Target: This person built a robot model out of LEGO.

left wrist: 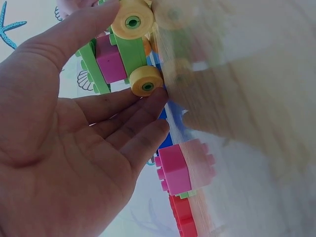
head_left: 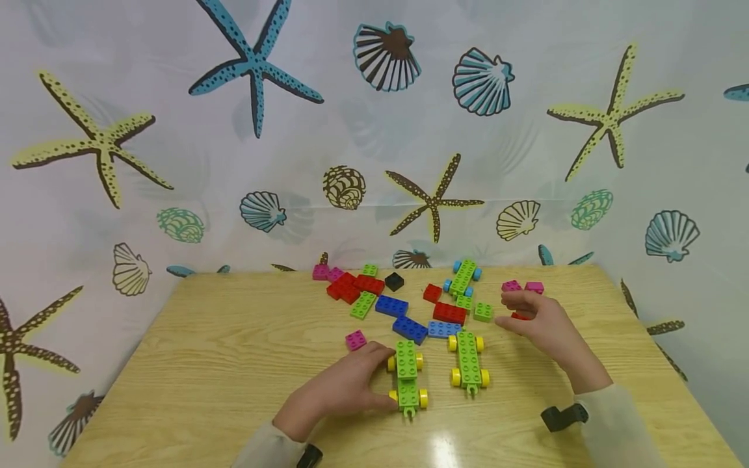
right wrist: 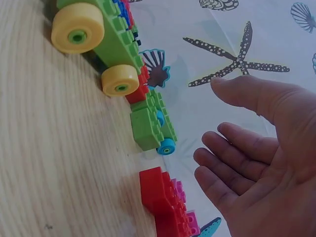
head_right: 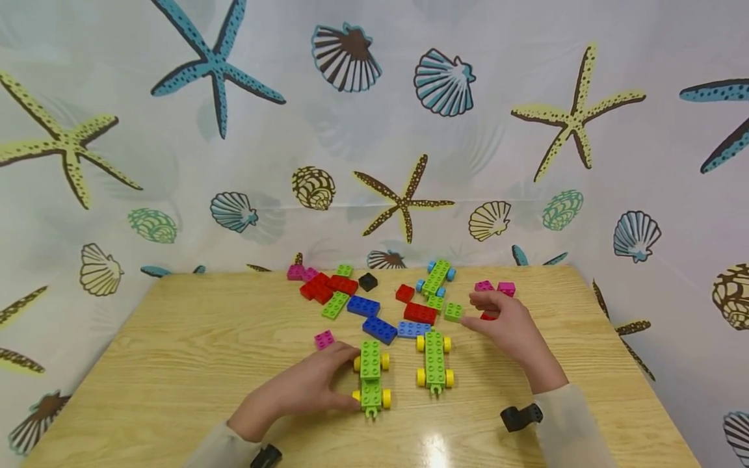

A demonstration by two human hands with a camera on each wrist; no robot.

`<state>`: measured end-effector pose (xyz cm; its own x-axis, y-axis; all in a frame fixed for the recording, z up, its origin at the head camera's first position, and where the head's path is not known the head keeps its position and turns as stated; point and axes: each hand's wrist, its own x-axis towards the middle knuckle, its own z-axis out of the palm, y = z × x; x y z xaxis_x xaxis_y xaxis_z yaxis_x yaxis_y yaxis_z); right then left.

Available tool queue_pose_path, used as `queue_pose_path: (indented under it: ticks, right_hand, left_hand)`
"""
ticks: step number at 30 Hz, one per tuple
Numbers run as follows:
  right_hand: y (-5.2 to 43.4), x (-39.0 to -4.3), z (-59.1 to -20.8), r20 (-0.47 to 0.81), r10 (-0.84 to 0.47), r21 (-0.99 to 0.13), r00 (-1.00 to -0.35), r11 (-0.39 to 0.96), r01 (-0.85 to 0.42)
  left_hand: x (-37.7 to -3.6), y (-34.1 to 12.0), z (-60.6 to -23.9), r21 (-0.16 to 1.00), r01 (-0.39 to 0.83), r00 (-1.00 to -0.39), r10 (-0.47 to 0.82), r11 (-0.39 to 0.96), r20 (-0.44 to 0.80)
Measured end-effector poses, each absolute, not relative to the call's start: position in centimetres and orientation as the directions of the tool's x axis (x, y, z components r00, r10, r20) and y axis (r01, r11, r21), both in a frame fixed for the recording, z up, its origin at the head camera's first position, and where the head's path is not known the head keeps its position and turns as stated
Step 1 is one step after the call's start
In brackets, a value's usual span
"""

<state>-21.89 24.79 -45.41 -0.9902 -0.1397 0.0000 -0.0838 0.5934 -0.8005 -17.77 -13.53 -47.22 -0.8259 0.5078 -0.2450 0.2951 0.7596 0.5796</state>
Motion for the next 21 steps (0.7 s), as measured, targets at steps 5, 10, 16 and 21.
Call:
queue_pose_path:
  ticks: [5, 10, 16, 21]
  right_hand:
    - [25.2, -22.0, -45.7, -0.033, -0.105, -0.792, -0.994, 0.609, -0.038]
    - [25.6, -22.0, -45.7, -0.062, -0.07, -0.778, -0.996, 0.628, 0.005]
    - [25.9, -22.2, -46.0, -0.048, -0.05, -0.754, -0.998, 0.657, 0.003]
    - [26.0, -22.1, -46.2, -0.038, -0.039, -0.738, -0.998, 0.674, 0.002]
  left_hand:
    - [-17.8, -13.5, -47.1, 0.582, 0.295, -0.824, 0.51, 0.757, -0.246]
    - [-17.7, -13.6, -47.1, 0.581, 0.3, -0.823, 0.513, 0.757, -0.243]
    - [-17.7, -13.5, -47.0, 0.58, 0.296, -0.824, 0.51, 0.759, -0.247]
    - [-17.7, -13.5, -46.9, 0.581, 0.292, -0.823, 0.509, 0.759, -0.252]
